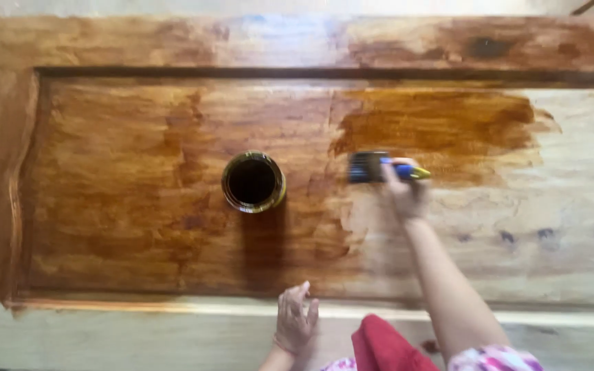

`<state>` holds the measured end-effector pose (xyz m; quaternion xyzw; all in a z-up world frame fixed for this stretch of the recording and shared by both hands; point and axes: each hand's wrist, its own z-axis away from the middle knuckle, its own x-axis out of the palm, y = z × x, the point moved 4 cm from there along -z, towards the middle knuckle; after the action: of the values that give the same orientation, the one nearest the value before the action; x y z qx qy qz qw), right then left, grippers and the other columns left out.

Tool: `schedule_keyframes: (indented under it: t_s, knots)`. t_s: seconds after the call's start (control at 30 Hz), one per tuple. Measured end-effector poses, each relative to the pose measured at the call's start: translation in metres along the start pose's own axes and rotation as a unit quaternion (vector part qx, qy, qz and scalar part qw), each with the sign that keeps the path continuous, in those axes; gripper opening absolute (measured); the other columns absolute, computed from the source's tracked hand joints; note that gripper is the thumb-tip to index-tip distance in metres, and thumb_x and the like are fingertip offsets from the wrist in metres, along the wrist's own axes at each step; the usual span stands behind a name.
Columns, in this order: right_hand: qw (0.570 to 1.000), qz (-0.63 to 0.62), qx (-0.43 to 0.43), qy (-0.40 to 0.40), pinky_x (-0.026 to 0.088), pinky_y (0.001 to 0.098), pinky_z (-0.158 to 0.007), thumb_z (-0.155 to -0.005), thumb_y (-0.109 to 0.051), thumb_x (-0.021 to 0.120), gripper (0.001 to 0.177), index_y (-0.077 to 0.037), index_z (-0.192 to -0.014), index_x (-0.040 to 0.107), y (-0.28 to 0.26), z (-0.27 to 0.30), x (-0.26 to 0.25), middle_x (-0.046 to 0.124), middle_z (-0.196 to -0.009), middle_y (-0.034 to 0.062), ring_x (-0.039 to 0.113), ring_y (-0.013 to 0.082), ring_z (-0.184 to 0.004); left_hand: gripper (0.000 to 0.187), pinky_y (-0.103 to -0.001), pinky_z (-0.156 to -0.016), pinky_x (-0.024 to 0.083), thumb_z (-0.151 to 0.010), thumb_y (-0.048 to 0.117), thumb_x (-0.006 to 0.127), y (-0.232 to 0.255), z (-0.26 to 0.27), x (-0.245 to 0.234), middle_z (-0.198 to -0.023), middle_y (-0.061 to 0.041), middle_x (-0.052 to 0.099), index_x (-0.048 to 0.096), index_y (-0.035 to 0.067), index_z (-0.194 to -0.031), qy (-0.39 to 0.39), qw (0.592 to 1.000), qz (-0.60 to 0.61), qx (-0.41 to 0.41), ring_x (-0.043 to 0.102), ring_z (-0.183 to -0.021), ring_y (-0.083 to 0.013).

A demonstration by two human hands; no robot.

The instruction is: The person applies a dark brown varnish to a large wooden surface using a paintbrush. They repeatedly dip the brush into a can of varnish and spread the liquid across the wood in long strokes, covering the surface evenly.

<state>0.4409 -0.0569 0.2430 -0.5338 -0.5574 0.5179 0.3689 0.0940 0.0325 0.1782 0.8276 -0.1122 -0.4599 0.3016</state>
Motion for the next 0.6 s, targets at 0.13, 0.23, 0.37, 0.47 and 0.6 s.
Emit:
schedule_keyframes:
  t_s: [0.13, 0.23, 0.37, 0.47, 0.6]
  knots:
    - [0.991, 0.108, -0.071, -0.018, 0.056, 0.0258, -0.059, -0.094, 0.0, 0.072, 0.01, 0.0, -0.102, 0.067, -0.038, -0.018, -0.002, 0.072, -0.088, 0.0133, 0.065, 0.0187, -0.068, 0.047, -0.036, -0.091, 0.048, -0.099, 0.025, 0.062, 0.006, -0.004, -0.006, -0.108, -0.004, 0.065, 0.044, 0.01, -0.14, -0.031, 0.999, 0.023, -0.022, 0.063, -0.094, -0.019]
    - [0.996, 0.013, -0.039, -0.085, 0.058, 0.0228, -0.055, -0.095, -0.002, 0.072, 0.011, -0.001, -0.104, 0.065, -0.044, -0.015, 0.038, 0.073, -0.09, 0.0152, 0.067, 0.0172, -0.067, 0.049, -0.036, -0.091, 0.047, -0.097, 0.022, 0.062, 0.013, -0.011, -0.01, -0.108, -0.005, 0.064, 0.043, 0.01, -0.141, -0.041, 0.998, 0.034, -0.028, 0.062, -0.094, -0.0192]
    - [0.988, 0.133, -0.051, -0.065, 0.059, 0.0295, -0.065, -0.092, -0.01, 0.075, 0.009, -0.006, -0.097, 0.068, 0.019, -0.035, 0.033, 0.073, -0.09, 0.0101, 0.069, 0.0199, -0.074, 0.05, -0.035, -0.091, 0.047, -0.098, 0.021, 0.062, 0.014, -0.012, -0.014, -0.108, -0.003, 0.062, 0.041, 0.011, -0.142, -0.02, 0.999, 0.033, -0.03, 0.061, -0.094, -0.0177]
    - [0.931, 0.292, -0.218, -0.029, 0.058, 0.0283, -0.055, -0.086, 0.003, 0.074, 0.009, 0.004, -0.094, 0.071, -0.028, -0.052, 0.013, 0.074, -0.093, 0.0213, 0.07, 0.024, -0.068, 0.047, -0.036, -0.091, 0.048, -0.099, 0.022, 0.062, 0.007, -0.004, -0.009, -0.109, -0.004, 0.062, 0.042, 0.011, -0.14, -0.018, 0.999, 0.024, -0.035, 0.06, -0.095, -0.0193]
    - [0.949, 0.263, -0.174, 0.022, 0.055, 0.0354, -0.062, -0.09, -0.005, 0.076, 0.012, -0.004, -0.099, 0.068, -0.061, -0.047, 0.03, 0.075, -0.089, 0.0132, 0.07, 0.0261, -0.07, 0.046, -0.036, -0.091, 0.048, -0.099, 0.021, 0.061, 0.012, -0.009, -0.013, -0.109, -0.006, 0.061, 0.043, 0.007, -0.138, -0.024, 0.999, 0.031, -0.03, 0.061, -0.095, -0.0208]
